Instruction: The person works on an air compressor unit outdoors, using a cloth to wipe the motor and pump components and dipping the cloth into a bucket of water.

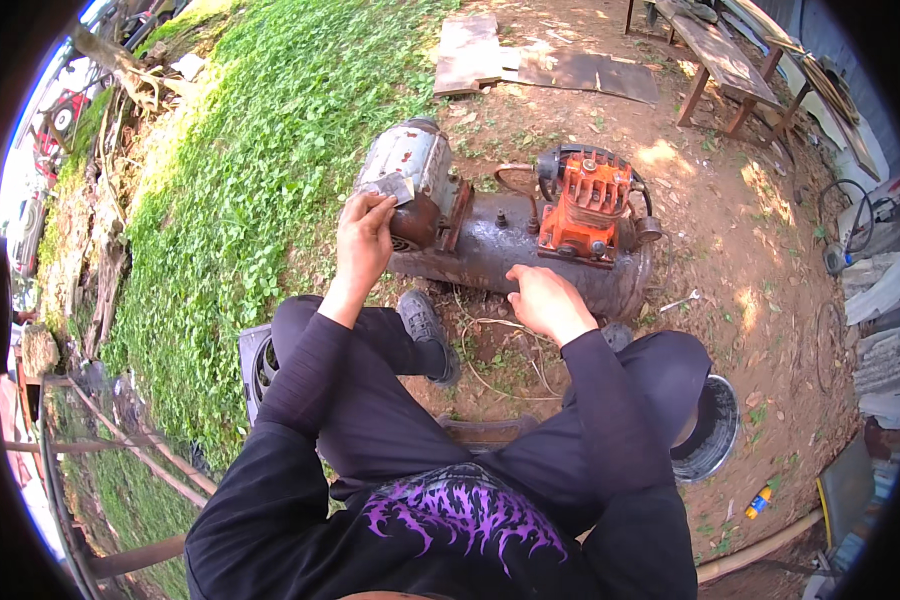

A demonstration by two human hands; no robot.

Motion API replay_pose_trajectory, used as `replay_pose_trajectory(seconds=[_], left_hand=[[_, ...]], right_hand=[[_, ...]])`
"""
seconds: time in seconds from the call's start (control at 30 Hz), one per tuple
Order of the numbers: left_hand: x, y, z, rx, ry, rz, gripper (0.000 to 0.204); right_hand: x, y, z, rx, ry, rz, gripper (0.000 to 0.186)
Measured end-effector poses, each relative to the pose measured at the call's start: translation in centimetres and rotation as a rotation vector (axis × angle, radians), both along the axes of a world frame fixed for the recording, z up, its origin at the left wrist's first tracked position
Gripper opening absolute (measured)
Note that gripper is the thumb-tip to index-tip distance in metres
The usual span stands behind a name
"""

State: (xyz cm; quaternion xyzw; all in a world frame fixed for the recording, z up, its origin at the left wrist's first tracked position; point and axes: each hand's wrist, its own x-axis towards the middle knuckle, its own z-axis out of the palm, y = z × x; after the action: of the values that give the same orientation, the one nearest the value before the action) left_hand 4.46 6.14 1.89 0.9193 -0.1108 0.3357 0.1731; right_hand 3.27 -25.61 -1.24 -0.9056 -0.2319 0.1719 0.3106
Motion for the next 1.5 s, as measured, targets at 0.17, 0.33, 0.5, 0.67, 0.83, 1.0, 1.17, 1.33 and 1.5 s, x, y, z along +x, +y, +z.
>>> replay_pose_trajectory(seconds=[0.17, 0.33, 0.5, 0.67, 0.83, 1.0, 1.17, 1.33, 1.5], left_hand=[[4.4, -2.3, 0.1, 0.121, 0.157, 0.036, 0.015], [11.9, -3.8, -0.7, 0.149, 0.178, 0.165, 0.013], [10.8, -6.3, 4.0, 0.155, 0.302, -0.013, 0.015], [5.3, 0.2, 4.2, 0.339, 0.479, -0.123, 0.02], [6.9, -1.9, 3.9, 0.32, 0.516, -0.015, 0.025], [12.6, -0.1, 2.2, 0.402, 0.38, -0.149, 0.028], [19.5, 2.8, 5.2, 0.29, 0.471, 0.0, 0.021], [15.9, 3.1, 9.0, 0.152, 0.186, -0.009, 0.016], [7.5, 2.1, 5.6, 0.293, 0.54, -0.209, 0.014]], right_hand=[[-0.5, 0.0, 0.3, -0.044, 0.045, -0.017, 0.037], [-0.1, 0.3, -0.1, -0.052, 0.067, -0.017, 0.039], [-0.1, -2.1, -1.3, -0.087, -0.01, -0.07, 0.039], [-1.3, -1.4, 1.4, -0.054, 0.08, -0.021, 0.04], [-1.4, -2.3, 0.2, 0.003, -0.073, -0.039, 0.033], [-1.0, -2.5, 0.5, 0.004, -0.052, -0.051, 0.033], [0.2, -2.5, 0.1, 0.023, -0.079, -0.063, 0.032], [-0.2, -3.1, -0.2, 0.012, -0.106, -0.079, 0.026], [-1.2, -2.9, 0.5, -0.014, -0.12, -0.048, 0.025]])
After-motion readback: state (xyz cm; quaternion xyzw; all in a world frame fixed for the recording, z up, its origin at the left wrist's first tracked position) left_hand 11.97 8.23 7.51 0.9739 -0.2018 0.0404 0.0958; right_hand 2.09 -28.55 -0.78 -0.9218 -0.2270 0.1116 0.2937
